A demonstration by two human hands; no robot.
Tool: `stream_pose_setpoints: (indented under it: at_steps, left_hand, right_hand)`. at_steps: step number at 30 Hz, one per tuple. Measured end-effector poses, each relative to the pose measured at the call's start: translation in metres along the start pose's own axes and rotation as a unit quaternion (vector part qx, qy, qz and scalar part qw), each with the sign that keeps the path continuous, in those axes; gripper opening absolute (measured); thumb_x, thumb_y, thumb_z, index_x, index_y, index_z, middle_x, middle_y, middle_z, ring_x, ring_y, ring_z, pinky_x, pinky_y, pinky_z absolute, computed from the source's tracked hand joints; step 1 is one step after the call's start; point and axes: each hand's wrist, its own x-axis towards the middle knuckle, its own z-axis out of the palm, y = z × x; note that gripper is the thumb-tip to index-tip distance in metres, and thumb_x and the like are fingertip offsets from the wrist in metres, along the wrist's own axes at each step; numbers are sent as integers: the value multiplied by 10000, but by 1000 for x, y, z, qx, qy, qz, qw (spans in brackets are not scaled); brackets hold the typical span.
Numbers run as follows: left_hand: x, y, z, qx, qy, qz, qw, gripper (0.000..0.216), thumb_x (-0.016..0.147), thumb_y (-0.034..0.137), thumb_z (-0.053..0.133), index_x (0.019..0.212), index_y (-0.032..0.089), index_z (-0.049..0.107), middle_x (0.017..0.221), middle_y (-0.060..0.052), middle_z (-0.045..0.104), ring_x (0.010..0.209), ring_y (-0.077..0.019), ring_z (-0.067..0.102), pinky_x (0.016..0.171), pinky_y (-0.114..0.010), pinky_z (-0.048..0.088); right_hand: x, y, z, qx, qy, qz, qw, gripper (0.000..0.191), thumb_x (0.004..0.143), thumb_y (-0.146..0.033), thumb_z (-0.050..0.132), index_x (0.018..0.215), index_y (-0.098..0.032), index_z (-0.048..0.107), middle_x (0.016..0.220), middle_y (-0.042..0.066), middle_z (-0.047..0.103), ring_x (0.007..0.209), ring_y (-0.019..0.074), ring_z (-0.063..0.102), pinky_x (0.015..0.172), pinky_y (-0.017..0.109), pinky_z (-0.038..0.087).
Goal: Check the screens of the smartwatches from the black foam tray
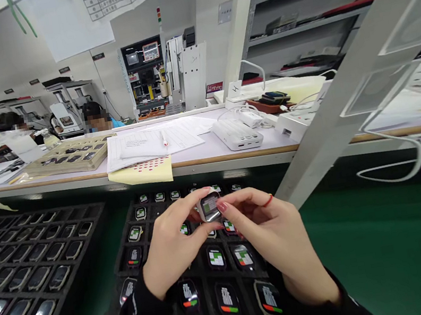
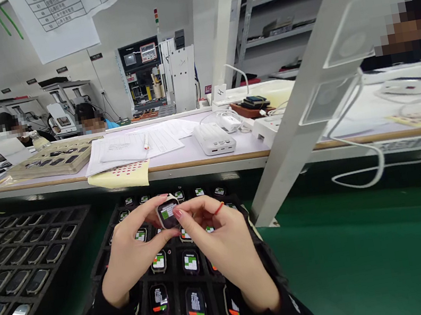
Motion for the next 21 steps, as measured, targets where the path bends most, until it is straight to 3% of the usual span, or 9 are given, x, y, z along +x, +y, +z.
stream_pose_setpoints:
  at_steps: [14,21]
  left_hand:
    - [1,-1,2,25,-7,23,999,554,829,127,804,1327,309,645,898,56,695,755,-96,632,804,-202,551]
    - [1,-3,3,14,-6,28,999,587,820,118,811,1337,331,632,927,67,710,784,-91,642,818,-188,543]
  right_hand:
    - [-6,7,5,-53,34,-48,997,91,888,-196,745,827,-258,770,711,-38,728,540,116,613,503,177,486]
    - [-3,5,3,-34,18,-58,998,102,894,-181,719,837,-256,756,743,-42,730,562,107,614,530,158,505]
